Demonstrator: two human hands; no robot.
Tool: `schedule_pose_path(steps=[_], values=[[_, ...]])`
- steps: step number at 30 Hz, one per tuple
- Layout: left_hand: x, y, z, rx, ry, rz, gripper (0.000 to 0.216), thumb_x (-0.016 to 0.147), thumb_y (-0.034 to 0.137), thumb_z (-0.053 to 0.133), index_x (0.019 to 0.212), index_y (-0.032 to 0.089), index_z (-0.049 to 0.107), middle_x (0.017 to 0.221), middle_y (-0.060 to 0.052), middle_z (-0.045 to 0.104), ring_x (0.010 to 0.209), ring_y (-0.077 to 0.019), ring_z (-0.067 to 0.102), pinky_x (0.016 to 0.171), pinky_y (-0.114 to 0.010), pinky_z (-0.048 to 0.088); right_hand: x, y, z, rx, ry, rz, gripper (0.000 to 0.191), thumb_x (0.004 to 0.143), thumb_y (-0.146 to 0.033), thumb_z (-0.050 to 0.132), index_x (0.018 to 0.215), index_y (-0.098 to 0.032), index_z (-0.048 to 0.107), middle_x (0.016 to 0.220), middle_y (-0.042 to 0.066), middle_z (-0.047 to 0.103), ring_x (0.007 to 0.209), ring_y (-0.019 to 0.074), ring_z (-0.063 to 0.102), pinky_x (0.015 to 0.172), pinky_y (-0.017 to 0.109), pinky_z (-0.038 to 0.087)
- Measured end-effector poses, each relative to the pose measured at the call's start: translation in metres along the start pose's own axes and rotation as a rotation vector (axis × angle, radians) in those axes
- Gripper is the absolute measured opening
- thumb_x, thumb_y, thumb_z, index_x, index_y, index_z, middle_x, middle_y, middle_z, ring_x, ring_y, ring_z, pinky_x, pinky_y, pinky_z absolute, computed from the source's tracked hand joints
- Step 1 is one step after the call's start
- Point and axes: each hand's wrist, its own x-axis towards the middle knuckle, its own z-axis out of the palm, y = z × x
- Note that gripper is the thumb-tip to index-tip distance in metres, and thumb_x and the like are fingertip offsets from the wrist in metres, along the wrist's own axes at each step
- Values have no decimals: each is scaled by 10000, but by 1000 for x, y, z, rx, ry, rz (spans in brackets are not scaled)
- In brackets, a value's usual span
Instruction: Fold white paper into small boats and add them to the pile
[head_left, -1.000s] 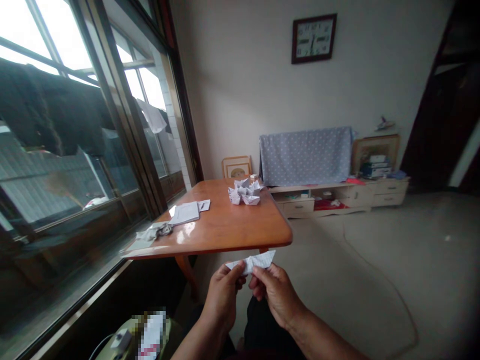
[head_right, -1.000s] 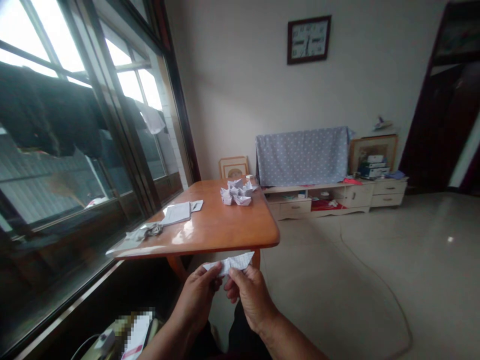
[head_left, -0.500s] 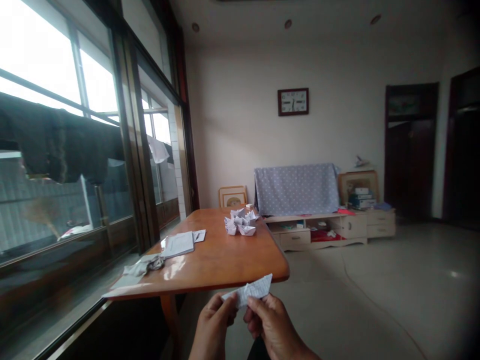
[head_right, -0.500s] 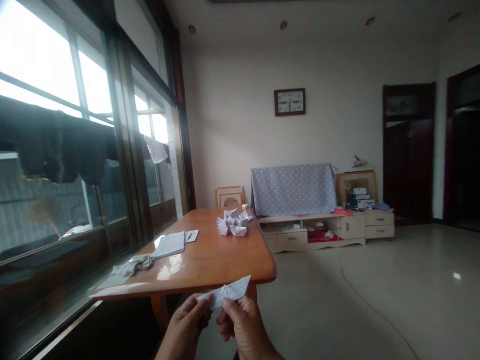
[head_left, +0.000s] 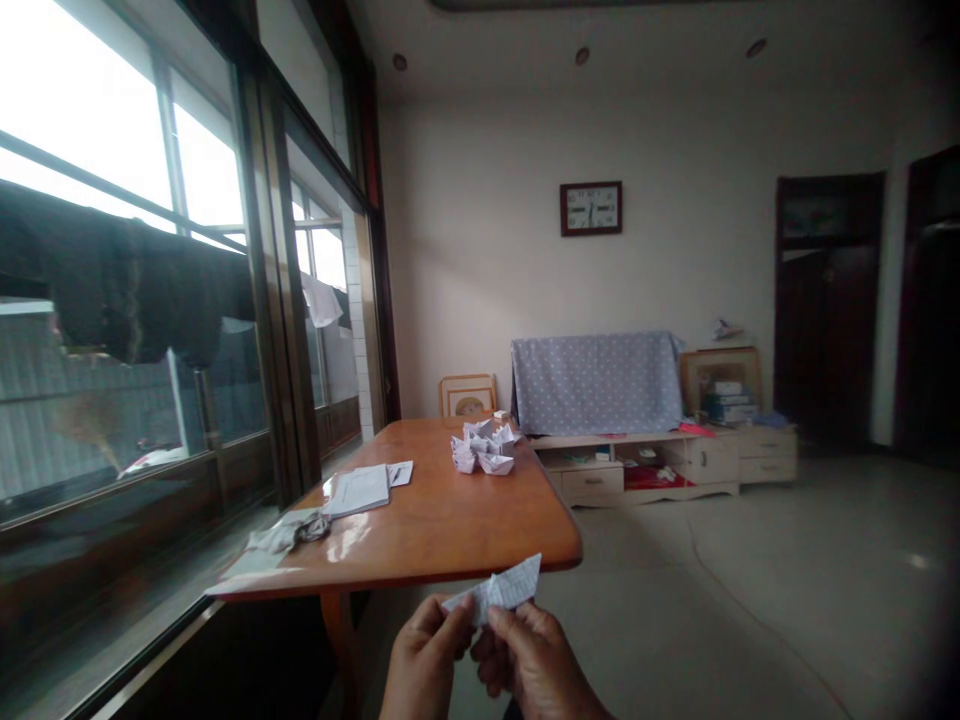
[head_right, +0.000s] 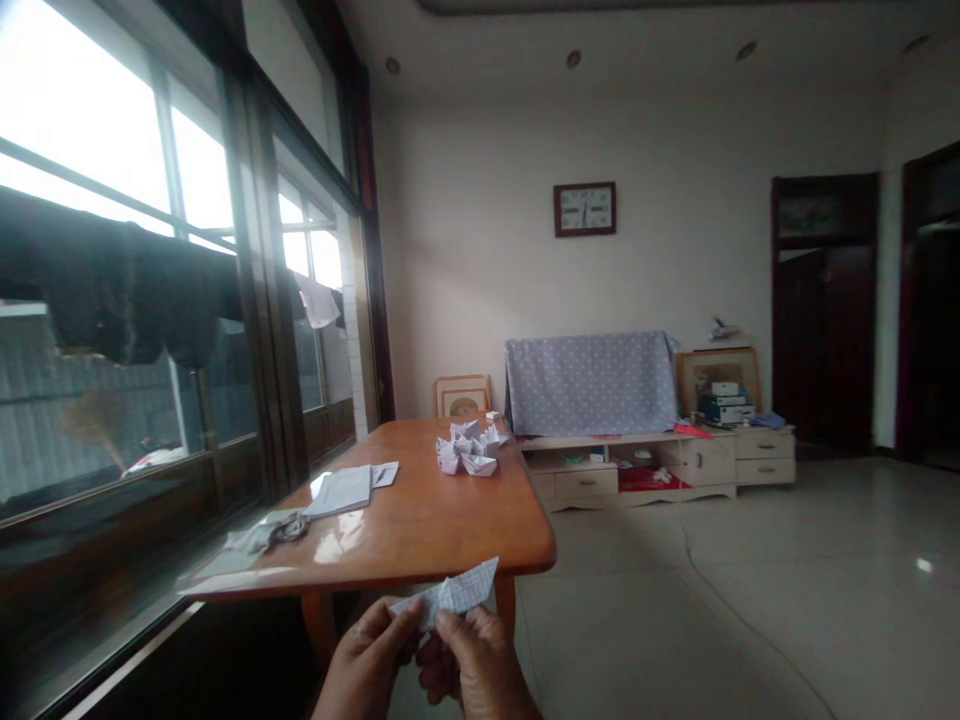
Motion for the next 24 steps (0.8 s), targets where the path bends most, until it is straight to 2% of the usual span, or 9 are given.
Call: schedule_pose_path(steps=[3, 9, 15, 20, 24], values=[[-3, 0, 2, -13, -30, -3, 457, 697, 574, 816, 670, 171, 601, 585, 4, 543, 506, -135, 484, 499, -268, 385, -5, -4, 3, -11, -25, 16, 487, 778, -604, 755, 839, -131, 656, 718, 72, 681, 527, 128, 577, 487, 233, 391], [-9, 7, 1, 20, 45, 8, 384, 701, 477, 835, 668, 160, 620, 613, 1, 554, 568, -138, 505, 553, -265, 403, -18, -18, 10, -62, -1, -38, 369, 859, -487, 716, 855, -121, 669, 712, 47, 655, 555, 116, 553, 516, 234, 394], [-9, 8, 0, -7, 94, -3, 345, 745, 419, 817, 694, 158, 598, 635, 19, 532, 569, -108, 473, 530, -228, 385, -20, -20, 13, 3, -30, 86, 354, 874, -476, 691, 937, -128, 688, 796, 90, 710, 620, 158, 617, 589, 279, 462], [-10, 5, 3, -79, 44, -76, 369, 745, 463, 804, 711, 173, 578, 595, 39, 491, 477, -103, 443, 439, -240, 370, -21, -19, 17, 25, -56, 106, 375, 865, -498, 694, 918, -126, 699, 745, 71, 690, 585, 139, 581, 563, 264, 435], [-11, 4, 5, -66, 60, -84, 375, 727, 466, 814, 697, 175, 579, 578, 36, 496, 478, -109, 459, 453, -248, 379, -21, -17, 19, -45, -24, 67, 355, 853, -475, 715, 844, -121, 682, 690, 52, 662, 548, 122, 549, 524, 247, 396]])
